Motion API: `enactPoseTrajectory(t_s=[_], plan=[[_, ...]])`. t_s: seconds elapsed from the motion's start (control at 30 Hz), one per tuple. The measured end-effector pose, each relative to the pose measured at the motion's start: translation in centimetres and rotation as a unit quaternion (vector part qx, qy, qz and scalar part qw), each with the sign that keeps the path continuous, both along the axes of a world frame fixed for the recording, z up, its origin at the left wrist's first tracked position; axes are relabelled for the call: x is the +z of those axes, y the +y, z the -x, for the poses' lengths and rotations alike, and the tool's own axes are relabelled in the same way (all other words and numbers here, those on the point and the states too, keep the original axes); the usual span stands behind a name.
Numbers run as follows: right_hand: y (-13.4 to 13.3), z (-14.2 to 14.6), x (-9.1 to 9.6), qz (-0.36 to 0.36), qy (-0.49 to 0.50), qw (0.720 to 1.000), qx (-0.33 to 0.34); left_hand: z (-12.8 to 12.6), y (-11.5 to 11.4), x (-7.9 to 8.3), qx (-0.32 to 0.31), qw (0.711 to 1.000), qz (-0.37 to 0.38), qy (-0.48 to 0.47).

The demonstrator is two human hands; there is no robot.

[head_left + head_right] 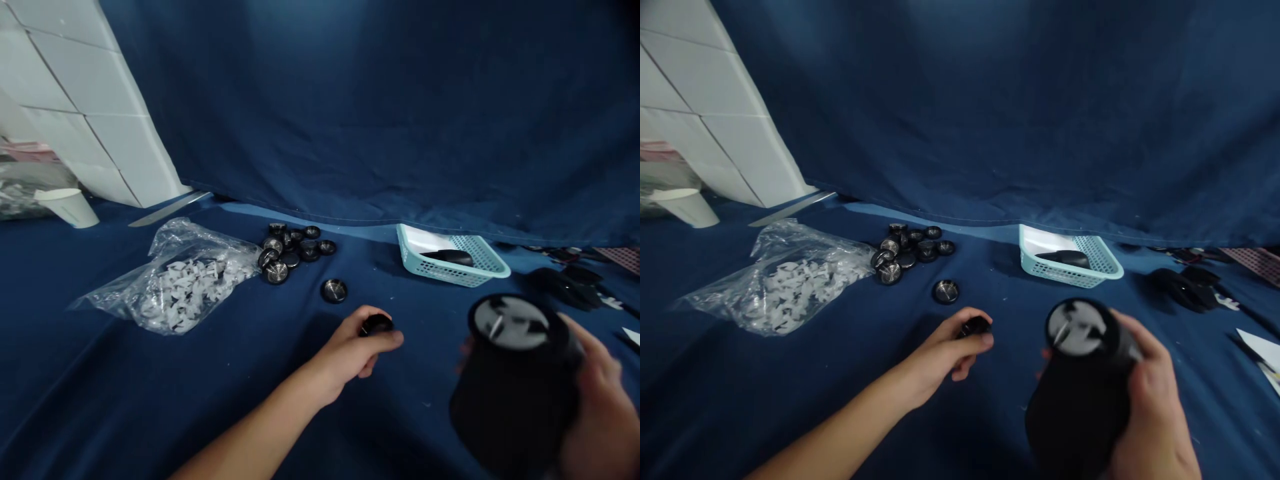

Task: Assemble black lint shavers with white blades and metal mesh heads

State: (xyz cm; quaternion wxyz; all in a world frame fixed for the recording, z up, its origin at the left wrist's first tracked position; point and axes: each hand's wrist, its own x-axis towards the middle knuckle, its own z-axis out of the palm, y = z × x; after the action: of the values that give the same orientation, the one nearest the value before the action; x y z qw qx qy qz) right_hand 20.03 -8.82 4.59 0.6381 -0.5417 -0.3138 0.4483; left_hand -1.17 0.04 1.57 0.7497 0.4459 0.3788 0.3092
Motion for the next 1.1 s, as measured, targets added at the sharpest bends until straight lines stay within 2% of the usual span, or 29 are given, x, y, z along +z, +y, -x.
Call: enactPoseTrajectory(t_s=[0.07, 0.1, 0.2, 0.33, 0.53, 0.63, 0.7, 0.77, 0.83, 0.93, 1.0, 1.1], plan=[[1.1, 1.4, -0.2, 0.048, 0.039, 0.997, -0.041, 0.0, -0.1, 0.3, 0.022, 0.997, -0.049, 0.056], [1.5, 2.0, -0.5, 0.081, 0.054, 0.995, -0.037, 0.0, -0.2, 0.4, 0.035, 0.992, -0.085, 0.084], [1.9, 3.1, -2.5, 0.163, 0.094, 0.98, 0.065, -0.2, -0.4, 0.3, 0.066, 0.966, -0.207, 0.144], [1.8, 3.0, -4.8, 0.166, 0.132, 0.961, 0.176, -0.4, -0.7, -0.2, 0.083, 0.934, -0.309, 0.159], [2.4, 2.3, -5.3, 0.103, 0.137, 0.959, 0.227, -0.1, 0.0, -0.6, 0.125, 0.93, -0.312, 0.15], [2.7, 2.3, -5.3, 0.085, 0.13, 0.958, 0.242, 0.3, 0.4, -0.2, 0.121, 0.898, -0.373, 0.201], [2.8, 2.4, -5.2, 0.074, 0.117, 0.959, 0.247, 0.4, 0.3, 0.2, 0.1, 0.868, -0.429, 0.228], [2.7, 2.6, -5.0, 0.067, 0.096, 0.962, 0.248, 0.5, 0.1, 0.5, 0.069, 0.851, -0.463, 0.238], [2.7, 2.7, -4.9, 0.064, 0.075, 0.964, 0.248, 0.7, 0.0, 0.8, 0.031, 0.854, -0.46, 0.242], [2.7, 2.8, -4.8, 0.054, 0.055, 0.965, 0.252, 0.9, 0.1, 0.9, -0.008, 0.875, -0.429, 0.224], [2.7, 2.9, -4.9, 0.046, 0.039, 0.966, 0.253, 0.9, 0.1, 1.0, -0.018, 0.88, -0.426, 0.208], [2.4, 3.0, -5.4, 0.026, -0.013, 0.972, 0.232, 0.4, -0.3, 1.0, -0.015, 0.872, -0.442, 0.21]])
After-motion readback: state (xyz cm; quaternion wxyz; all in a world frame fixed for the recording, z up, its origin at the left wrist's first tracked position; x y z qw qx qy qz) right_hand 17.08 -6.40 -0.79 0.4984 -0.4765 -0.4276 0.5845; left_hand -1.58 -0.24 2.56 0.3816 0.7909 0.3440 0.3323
